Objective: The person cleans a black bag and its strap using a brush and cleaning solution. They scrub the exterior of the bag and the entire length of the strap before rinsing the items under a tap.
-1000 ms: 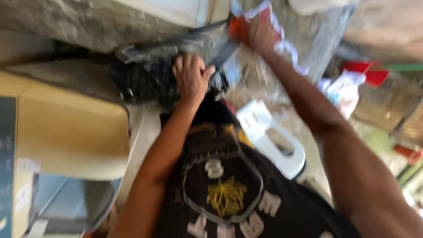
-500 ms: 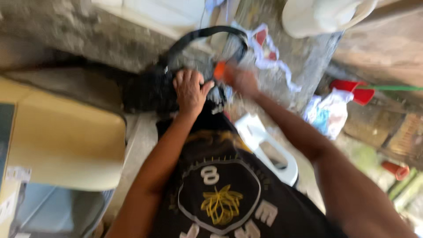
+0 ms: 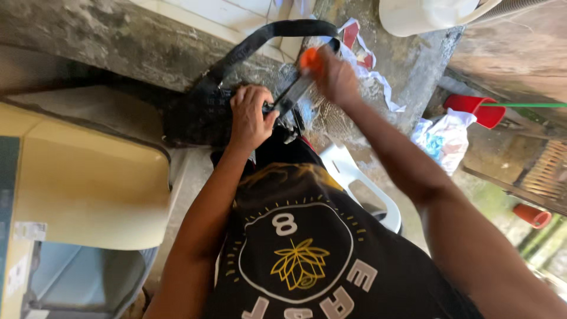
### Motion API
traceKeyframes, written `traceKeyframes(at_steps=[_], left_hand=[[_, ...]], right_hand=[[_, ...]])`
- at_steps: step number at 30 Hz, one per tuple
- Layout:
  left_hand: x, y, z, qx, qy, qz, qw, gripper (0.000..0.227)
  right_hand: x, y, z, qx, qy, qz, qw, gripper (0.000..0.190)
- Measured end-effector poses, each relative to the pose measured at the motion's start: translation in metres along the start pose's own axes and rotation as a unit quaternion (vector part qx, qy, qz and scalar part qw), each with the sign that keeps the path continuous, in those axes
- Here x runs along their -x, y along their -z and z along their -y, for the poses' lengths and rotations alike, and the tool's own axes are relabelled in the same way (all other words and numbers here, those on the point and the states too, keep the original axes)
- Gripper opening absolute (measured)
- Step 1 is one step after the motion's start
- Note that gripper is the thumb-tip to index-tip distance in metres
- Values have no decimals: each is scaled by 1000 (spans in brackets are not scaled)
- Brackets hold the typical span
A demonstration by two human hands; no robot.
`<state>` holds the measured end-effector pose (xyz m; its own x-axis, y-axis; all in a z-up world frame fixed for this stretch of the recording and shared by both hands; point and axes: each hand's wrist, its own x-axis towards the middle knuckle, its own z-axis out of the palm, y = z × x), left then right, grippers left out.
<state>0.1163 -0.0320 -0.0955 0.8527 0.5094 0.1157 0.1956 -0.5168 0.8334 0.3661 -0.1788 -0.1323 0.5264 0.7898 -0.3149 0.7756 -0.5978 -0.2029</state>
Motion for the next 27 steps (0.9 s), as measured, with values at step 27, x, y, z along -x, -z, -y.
traceKeyframes(at_steps=[27], left_hand=[[1,7,16,21,1,62,998,91]], right_hand=[[35,56,26,32,113,144,983,27]])
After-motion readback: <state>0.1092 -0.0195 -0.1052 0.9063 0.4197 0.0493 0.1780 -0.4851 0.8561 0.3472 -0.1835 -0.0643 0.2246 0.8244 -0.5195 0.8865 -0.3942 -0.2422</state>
